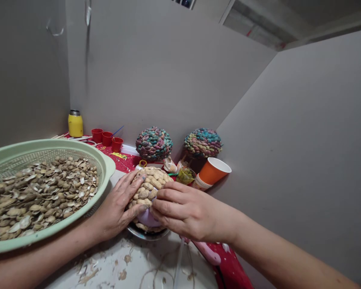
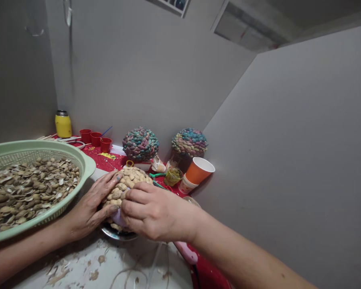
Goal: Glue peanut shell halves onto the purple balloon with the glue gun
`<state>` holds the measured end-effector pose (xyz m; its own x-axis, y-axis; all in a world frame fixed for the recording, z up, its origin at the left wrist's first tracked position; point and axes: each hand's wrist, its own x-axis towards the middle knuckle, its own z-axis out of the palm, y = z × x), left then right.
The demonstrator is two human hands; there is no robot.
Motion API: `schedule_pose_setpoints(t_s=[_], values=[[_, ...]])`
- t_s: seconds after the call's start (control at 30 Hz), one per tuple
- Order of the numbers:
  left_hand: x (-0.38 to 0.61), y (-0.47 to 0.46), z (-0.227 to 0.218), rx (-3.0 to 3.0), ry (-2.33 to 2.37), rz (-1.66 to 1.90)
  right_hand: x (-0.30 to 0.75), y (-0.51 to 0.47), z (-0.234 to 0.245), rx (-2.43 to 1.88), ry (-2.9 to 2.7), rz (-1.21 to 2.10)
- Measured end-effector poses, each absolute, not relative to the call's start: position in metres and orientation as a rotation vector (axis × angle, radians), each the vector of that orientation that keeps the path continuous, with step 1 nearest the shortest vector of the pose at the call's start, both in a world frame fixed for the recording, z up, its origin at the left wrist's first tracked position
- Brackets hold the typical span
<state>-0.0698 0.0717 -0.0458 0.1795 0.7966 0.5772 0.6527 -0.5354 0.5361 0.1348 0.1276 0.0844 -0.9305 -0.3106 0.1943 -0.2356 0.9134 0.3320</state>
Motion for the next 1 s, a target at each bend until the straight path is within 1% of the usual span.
schedule_pose_setpoints(t_s=[0.2,0.57,0.67,0.8,0.9,1.0], values=[[-0.07,0.07,-0.042,2.24,1.433,1.252,0.135,0.133,0.087,0.507,-2.814,-0.5],[-0.069,0.065,-0.042,2.273,1.441,1.26,0.162,0.138,0.055,0.277,-2.513,-0.308],[-0.067,0.065,-0.043,2.252,1.453,1.295,0.165,0.137,0.047,0.1,-2.36,-0.156],[-0.065,0.064,-0.044,2.216,1.476,1.312,0.161,0.131,0.037,-0.256,-2.209,0.138],[-0.065,0.064,-0.042,2.213,1.478,1.331,0.157,0.126,0.026,-0.443,-2.211,0.306],[-0.064,0.063,-0.038,2.202,1.498,1.306,0.156,0.122,0.017,-0.523,-2.252,0.426]])
